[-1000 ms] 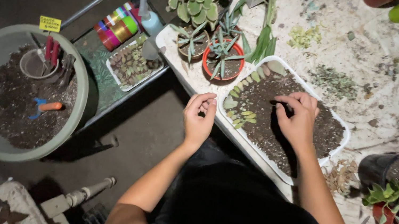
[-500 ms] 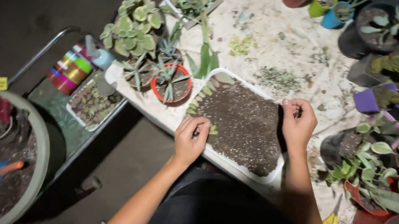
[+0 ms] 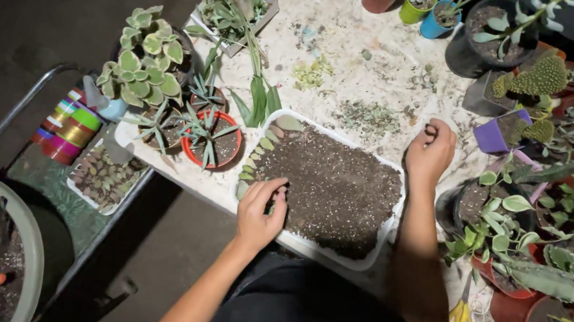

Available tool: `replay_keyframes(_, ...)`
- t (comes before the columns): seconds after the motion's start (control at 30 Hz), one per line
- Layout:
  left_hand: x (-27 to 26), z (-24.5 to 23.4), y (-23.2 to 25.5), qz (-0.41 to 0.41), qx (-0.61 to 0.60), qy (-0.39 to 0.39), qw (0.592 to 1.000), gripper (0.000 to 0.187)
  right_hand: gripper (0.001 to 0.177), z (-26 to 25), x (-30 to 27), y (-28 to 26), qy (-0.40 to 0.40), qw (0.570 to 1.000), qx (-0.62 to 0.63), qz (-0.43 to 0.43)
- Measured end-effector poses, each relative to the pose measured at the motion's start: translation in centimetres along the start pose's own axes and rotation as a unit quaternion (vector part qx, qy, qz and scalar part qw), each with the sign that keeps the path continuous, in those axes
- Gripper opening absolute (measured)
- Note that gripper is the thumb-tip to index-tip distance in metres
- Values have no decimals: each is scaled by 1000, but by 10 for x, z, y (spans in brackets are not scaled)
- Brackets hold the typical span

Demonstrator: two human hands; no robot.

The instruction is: Planting succulent leaves into a tray of soil for propagation

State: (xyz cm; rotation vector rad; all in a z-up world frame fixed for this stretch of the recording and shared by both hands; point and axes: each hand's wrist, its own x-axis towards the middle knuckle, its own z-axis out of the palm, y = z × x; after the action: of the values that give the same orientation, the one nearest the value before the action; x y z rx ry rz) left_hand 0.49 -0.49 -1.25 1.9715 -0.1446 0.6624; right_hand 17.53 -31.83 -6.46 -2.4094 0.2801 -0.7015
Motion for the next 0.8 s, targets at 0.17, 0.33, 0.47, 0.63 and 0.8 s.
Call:
replay_keyframes(0.17, 1, -1, 1, -6, 3, -5, 1000, 24, 11, 29, 24, 41, 2, 996, -94, -5)
replay_keyframes(0.33, 4, 1, 4, -6, 7, 3, 1000, 23, 4, 46, 48, 46, -52, 978, -202, -4)
replay_keyframes(0.47, 3, 0, -1, -10, 6, 9, 1000, 23, 14, 41, 57, 31, -142, 965, -220, 14)
replay_keyframes(0.63, 4, -2, -3, -6, 13, 12, 1000, 23, 22, 39, 62, 21, -185, 954, -234, -12)
replay_keyframes(0.8, 3, -2, -4, -7, 16, 15, 1000, 23, 12, 40, 61, 22, -177, 958, -223, -30)
